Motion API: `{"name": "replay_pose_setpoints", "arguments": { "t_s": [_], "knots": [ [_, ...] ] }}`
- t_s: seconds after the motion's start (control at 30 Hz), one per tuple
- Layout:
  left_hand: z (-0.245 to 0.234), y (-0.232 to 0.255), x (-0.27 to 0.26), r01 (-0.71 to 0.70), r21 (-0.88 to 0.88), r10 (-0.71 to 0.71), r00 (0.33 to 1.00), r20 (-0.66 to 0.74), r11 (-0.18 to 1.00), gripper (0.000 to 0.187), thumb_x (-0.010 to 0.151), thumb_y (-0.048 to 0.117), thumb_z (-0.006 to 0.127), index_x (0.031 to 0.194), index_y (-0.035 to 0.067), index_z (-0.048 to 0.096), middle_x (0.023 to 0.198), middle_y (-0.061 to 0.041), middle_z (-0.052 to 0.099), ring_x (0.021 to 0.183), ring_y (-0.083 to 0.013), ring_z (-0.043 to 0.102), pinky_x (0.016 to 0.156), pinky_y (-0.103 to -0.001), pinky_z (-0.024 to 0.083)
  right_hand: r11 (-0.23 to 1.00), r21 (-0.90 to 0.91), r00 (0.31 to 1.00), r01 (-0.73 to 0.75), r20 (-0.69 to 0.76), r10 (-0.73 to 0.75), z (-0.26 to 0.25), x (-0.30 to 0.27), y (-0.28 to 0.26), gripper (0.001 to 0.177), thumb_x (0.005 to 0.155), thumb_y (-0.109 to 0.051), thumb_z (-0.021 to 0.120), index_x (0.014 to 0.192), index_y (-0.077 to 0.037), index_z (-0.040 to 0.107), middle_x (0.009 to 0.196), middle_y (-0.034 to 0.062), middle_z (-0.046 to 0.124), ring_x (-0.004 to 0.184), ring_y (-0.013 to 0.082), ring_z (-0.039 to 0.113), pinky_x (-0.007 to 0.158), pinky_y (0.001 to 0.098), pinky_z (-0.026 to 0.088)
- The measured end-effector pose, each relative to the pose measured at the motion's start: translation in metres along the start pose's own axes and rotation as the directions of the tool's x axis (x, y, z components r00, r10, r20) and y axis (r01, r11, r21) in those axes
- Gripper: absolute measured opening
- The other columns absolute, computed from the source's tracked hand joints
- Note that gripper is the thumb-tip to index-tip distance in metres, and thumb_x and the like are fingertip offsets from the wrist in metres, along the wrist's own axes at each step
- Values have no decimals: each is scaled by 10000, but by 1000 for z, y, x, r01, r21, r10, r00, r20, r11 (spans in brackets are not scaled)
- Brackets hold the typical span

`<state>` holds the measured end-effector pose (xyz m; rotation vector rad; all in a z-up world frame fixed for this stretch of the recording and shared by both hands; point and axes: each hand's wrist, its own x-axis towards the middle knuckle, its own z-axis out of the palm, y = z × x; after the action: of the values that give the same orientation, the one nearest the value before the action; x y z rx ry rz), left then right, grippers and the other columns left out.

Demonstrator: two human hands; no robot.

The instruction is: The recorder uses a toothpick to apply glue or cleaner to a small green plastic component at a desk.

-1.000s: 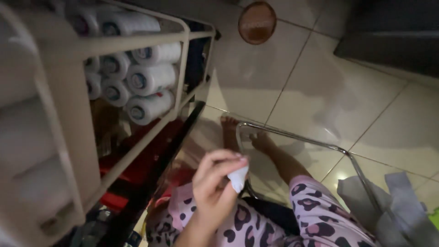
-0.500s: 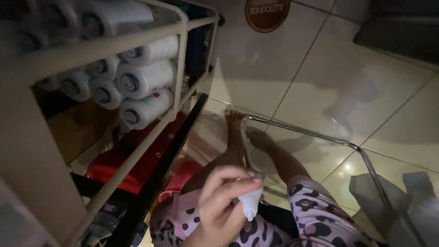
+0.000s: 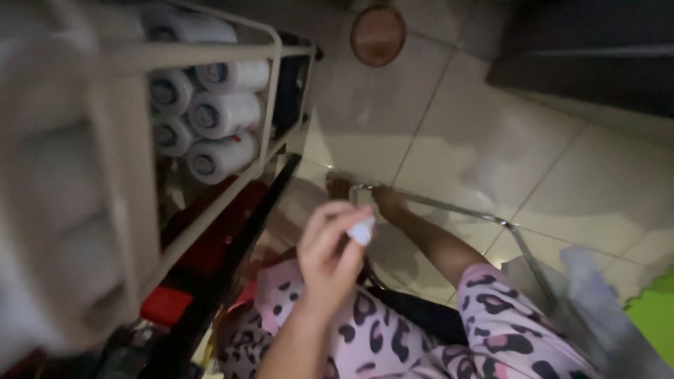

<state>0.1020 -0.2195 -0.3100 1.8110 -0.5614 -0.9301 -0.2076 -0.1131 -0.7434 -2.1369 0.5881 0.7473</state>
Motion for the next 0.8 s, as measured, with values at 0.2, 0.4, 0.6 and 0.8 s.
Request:
{"name": "replay_pose_setpoints", "arguments": {
  "t_s": [0.2, 0.4, 0.6, 0.8],
  "knots": [
    [9, 8, -24, 13, -117, -31, 987, -156, 993, 268, 915, -65, 683, 1168, 7, 730, 1140, -86, 606, 950, -139, 643, 789, -231, 545, 635, 764, 927, -112, -150, 344, -173, -21, -64, 238, 957, -105, 612, 1181, -60, 678, 1065, 126, 715, 1007, 245, 718, 822, 394, 598],
    [1, 74, -91, -30, -196, -17, 972, -233, 980, 252, 901, -62, 697, 1138, 5, 753, 1092, -69, 639, 803, -108, 593, 647, -217, 470, 251, 938, 927, 240, -298, 227, -345, -109, -158, 238, 1010, -134, 618, 1235, -67, 660, 1050, 49, 726, 969, 123, 678, 801, 266, 546],
    [-43, 179, -194, -480, 5, 448, 815, -367, 877, 198, 912, -6, 747, 1101, 16, 694, 1067, -93, 693, 951, -196, 690, 838, -300, 549, -139, 862, 869, 488, -494, -9, -451, -240, -296, 184, 1030, -35, 649, 1213, -34, 630, 1077, 93, 695, 938, 157, 653, 813, 285, 541],
    [-101, 231, -325, -579, 67, 518, 666, -537, 813, 200, 892, 28, 789, 1066, 35, 690, 1022, -91, 701, 890, -214, 695, 794, -301, 558, -161, 800, 722, 578, -593, -356, -467, -345, -435, 195, 1014, 9, 622, 1204, -33, 612, 1103, 129, 700, 969, 200, 685, 850, 318, 571]
  ]
}}
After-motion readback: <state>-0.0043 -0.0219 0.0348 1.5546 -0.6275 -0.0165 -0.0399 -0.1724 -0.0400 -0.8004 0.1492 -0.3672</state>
